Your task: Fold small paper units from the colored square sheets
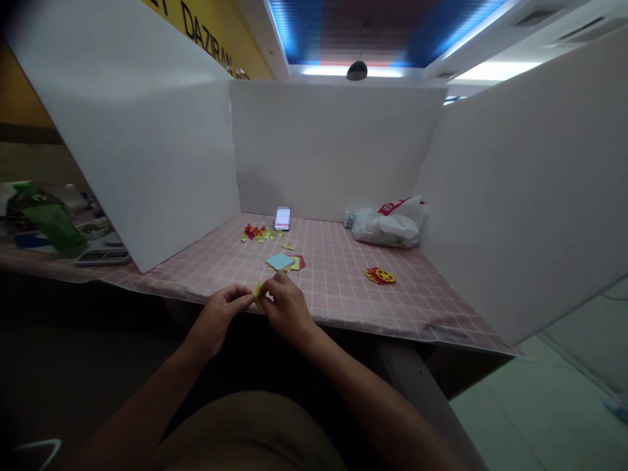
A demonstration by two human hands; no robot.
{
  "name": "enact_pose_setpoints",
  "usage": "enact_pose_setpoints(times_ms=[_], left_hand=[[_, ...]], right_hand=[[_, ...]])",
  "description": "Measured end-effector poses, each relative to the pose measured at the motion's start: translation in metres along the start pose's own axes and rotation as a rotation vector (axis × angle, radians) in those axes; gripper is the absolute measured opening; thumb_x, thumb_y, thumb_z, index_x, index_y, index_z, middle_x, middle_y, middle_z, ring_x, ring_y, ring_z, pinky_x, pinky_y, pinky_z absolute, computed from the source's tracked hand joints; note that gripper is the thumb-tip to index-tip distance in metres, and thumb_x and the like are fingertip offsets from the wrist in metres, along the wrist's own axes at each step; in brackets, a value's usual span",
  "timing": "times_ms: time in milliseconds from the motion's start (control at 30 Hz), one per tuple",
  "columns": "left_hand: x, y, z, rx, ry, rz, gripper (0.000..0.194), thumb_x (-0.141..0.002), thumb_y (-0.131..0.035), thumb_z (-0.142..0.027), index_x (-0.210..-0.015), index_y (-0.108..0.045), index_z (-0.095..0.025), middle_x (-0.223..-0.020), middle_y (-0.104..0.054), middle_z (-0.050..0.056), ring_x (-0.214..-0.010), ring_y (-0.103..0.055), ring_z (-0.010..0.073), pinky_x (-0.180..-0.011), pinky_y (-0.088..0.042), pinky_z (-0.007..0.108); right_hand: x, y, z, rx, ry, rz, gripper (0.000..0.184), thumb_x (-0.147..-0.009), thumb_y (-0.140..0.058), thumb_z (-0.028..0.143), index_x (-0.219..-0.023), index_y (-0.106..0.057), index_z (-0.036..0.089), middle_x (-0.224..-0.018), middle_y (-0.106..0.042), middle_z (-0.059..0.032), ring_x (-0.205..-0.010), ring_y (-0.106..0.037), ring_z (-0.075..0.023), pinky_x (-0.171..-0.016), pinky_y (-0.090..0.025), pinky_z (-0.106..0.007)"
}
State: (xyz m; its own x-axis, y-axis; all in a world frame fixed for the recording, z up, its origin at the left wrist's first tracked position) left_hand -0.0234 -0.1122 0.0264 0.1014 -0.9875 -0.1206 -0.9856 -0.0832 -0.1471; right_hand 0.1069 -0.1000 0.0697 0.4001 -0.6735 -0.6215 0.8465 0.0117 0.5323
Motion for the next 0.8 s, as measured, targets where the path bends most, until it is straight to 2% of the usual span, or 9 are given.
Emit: enact_pose_setpoints(times_ms=[200, 433, 633, 800], left_hand=[[0.0001, 0.0019, 0.0000, 0.026, 0.012, -0.002, 0.018, -0.067, -0.076, -0.029, -0.076, -0.068, -0.016, -0.077, -0.066, 0.001, -0.076, -0.057, 0.0152, -0.076, -0.041, 0.027], [-0.0025, 0.0036, -0.0048, -0.006, -0.045, -0.033, 0.018, -0.065, -0.077, -0.025, -0.073, -0.065, -0.016, -0.074, -0.062, -0.001, -0.075, -0.055, 0.0140, -0.074, -0.041, 0.026], [-0.0049, 0.0046, 0.0012, 0.159, -0.041, -0.017, 0.022, -0.066, -0.076, -0.020, -0.084, -0.064, -0.017, -0.084, -0.061, -0.002, -0.082, -0.056, 0.0132, -0.079, -0.043, 0.025], [-0.0062, -0.0007, 0.0004, 0.078, -0.069, 0.041, 0.027, -0.067, -0.078, -0.023, -0.088, -0.063, -0.018, -0.087, -0.062, 0.000, -0.084, -0.057, 0.0139, -0.078, -0.044, 0.025]], right_hand=[[0.0019, -0.0042, -0.0020, -0.001, 0.010, 0.043, 0.019, -0.082, -0.057, 0.001, -0.078, -0.058, 0.019, -0.084, -0.055, -0.0020, -0.080, -0.055, -0.0159, -0.069, -0.041, -0.027], [0.0011, -0.0063, -0.0022, 0.023, 0.018, 0.060, 0.018, -0.082, -0.055, 0.001, -0.077, -0.056, 0.018, -0.084, -0.055, -0.0027, -0.078, -0.054, -0.0160, -0.068, -0.039, -0.027], [-0.0004, -0.0014, -0.0029, 0.004, 0.027, 0.027, 0.019, -0.082, -0.054, 0.001, -0.076, -0.054, 0.019, -0.083, -0.055, -0.0028, -0.078, -0.054, -0.0163, -0.069, -0.040, -0.028], [-0.0018, 0.0006, -0.0042, 0.021, 0.025, 0.004, 0.020, -0.082, -0.054, 0.001, -0.074, -0.053, 0.019, -0.081, -0.054, -0.0021, -0.076, -0.052, -0.0162, -0.068, -0.039, -0.028]])
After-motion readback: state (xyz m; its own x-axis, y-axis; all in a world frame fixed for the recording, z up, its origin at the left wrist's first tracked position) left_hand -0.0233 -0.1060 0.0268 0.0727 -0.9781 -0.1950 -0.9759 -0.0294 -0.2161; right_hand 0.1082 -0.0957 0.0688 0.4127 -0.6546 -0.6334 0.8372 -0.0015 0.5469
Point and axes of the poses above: each hand's wrist, its own x-axis away from the middle knuckle, its own y-axis out of the back of the hand, z = x × y, the point moved 8 cm from there along -x, towards the middle knuckle
